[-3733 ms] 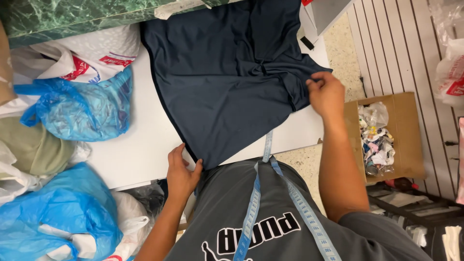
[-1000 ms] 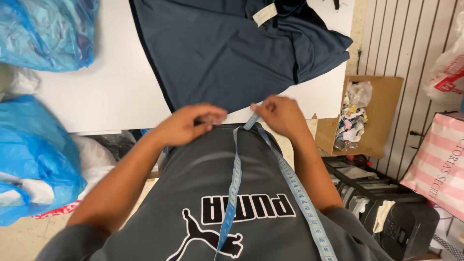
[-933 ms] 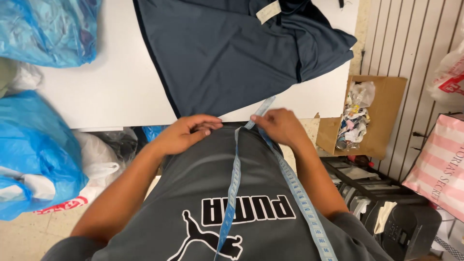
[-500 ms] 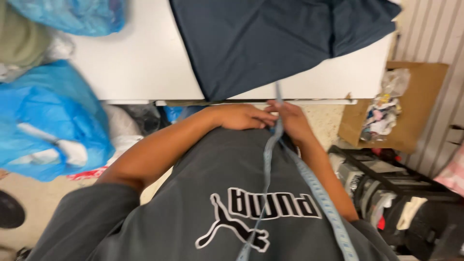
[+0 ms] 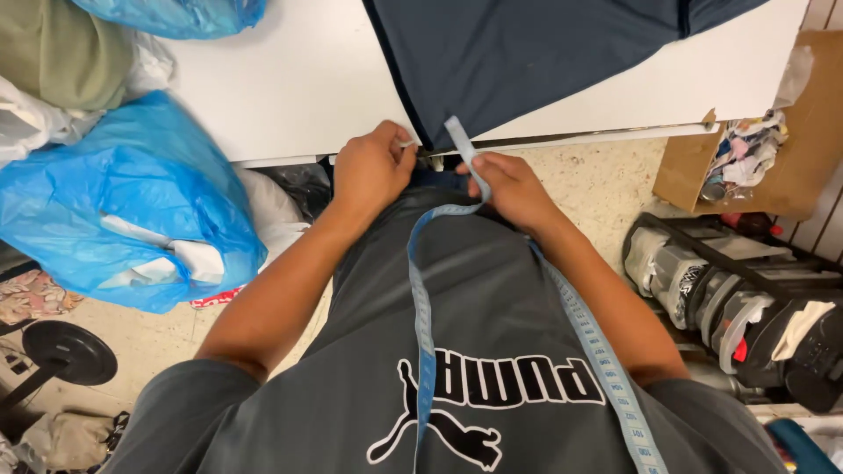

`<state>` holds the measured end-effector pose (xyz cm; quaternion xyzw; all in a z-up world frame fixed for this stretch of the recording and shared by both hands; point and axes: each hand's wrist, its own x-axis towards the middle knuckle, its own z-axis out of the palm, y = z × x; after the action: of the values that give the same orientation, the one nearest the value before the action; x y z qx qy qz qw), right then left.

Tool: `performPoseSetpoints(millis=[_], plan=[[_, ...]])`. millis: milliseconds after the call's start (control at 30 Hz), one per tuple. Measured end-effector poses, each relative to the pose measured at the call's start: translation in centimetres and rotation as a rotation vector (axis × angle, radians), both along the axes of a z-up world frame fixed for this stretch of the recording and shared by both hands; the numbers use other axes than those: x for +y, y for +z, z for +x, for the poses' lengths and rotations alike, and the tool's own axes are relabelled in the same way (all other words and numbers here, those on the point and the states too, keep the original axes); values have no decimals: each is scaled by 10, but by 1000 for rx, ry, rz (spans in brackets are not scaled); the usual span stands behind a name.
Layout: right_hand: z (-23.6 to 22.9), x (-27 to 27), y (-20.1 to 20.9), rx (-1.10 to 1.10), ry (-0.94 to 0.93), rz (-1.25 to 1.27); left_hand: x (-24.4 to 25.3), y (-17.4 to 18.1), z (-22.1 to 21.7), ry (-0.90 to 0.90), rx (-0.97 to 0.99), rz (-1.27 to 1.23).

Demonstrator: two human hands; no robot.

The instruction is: Measuring a dark blue garment with a flexible measuring tape and checking labels

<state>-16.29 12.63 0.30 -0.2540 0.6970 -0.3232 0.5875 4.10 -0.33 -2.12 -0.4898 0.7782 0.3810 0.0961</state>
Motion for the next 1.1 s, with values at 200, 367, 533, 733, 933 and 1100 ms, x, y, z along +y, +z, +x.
performPoseSetpoints(millis=[200, 367, 533, 733, 933, 1100], plan=[[40, -15, -31, -200, -256, 14, -5, -17, -3, -228, 763, -683], [46, -21, -4, -50, -125, 138, -17, -23, 10, -605, 648, -652], [47, -10, -10, -93, -247, 168, -18, -36, 13, -607, 656, -642], [49, -10, -12, -39, -182, 90, -19, -47, 16, -631, 745, -671], [55, -8, -11, -10, -128, 8, -20, -40, 15, -785, 721, -751], [56, -7, -18, -13, -149, 13, -19, -33, 12, -742, 734, -679]])
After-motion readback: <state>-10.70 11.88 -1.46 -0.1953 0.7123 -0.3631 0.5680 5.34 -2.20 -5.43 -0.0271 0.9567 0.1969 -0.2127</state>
